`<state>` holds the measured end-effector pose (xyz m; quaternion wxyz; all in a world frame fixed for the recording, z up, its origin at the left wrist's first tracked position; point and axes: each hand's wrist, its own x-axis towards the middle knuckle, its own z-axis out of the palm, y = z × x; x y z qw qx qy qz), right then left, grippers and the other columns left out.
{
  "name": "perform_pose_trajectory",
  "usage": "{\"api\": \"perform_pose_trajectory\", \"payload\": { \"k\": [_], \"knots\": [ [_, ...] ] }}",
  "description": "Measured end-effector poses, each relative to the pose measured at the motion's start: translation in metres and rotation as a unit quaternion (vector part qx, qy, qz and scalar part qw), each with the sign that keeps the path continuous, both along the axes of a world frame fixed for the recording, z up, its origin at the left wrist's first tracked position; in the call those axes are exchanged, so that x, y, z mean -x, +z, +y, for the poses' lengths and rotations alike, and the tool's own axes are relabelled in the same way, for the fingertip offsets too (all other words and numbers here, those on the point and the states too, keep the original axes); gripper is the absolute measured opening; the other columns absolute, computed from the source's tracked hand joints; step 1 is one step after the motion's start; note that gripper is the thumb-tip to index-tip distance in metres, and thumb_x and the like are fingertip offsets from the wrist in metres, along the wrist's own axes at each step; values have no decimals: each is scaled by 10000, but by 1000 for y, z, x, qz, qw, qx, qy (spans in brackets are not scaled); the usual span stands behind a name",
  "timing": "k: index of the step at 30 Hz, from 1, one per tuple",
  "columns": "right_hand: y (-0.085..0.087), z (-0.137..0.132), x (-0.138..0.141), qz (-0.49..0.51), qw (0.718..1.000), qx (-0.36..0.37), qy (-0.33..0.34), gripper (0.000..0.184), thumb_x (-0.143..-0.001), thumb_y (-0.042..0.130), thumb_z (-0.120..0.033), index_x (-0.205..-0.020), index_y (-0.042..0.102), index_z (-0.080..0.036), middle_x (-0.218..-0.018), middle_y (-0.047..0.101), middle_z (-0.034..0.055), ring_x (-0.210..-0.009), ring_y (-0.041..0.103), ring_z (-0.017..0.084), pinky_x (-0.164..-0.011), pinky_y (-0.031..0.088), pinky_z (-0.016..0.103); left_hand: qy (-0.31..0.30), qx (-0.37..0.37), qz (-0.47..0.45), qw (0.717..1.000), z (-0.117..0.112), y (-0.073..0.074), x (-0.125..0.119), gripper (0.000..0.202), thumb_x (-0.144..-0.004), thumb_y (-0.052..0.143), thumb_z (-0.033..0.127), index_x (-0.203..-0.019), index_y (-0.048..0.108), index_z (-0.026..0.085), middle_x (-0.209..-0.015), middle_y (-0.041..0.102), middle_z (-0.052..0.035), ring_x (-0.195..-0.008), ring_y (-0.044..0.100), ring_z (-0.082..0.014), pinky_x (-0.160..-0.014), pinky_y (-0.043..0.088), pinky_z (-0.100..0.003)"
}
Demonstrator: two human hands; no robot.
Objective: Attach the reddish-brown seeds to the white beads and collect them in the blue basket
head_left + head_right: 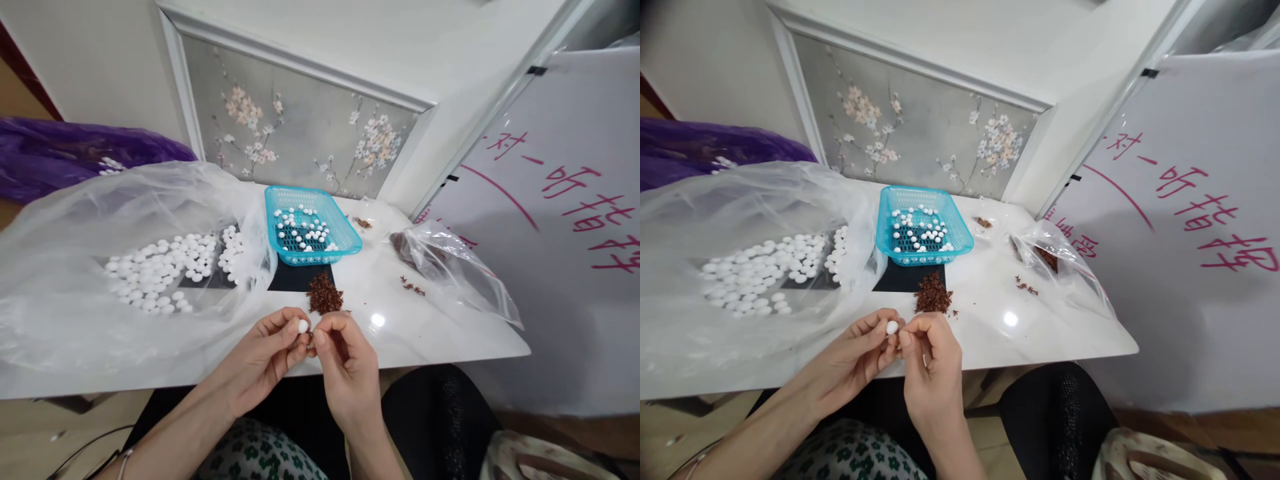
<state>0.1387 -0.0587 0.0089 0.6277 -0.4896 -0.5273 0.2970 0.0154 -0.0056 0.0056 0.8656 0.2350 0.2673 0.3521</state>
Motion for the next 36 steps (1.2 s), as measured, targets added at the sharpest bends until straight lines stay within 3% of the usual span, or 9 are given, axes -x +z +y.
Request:
{"api": "perform_pose_trajectory", "payload": {
  "k": [27, 36],
  "knots": [
    [-3, -1, 2, -77, 996, 30, -32, 127, -877, 488, -151, -765, 512, -205, -722, 509, -8, -657, 507, 133, -605, 413, 251, 12, -28, 45, 999, -3, -3, 1, 93, -710, 744, 190, -755, 680, 140, -715, 660, 5, -636, 605, -52, -695, 504, -146],
    [-1, 0, -1, -46, 995, 83, -21, 47, -866, 527, -200, -821, 515, -205, -734, 508, -17, -648, 509, 123, -589, 433, 232, 15, -55, 51, 997, -3, -3, 0, 77, -722, 732, 185, -765, 682, 146, -704, 656, 8, -658, 600, -60, -701, 488, -150]
  ]
}}
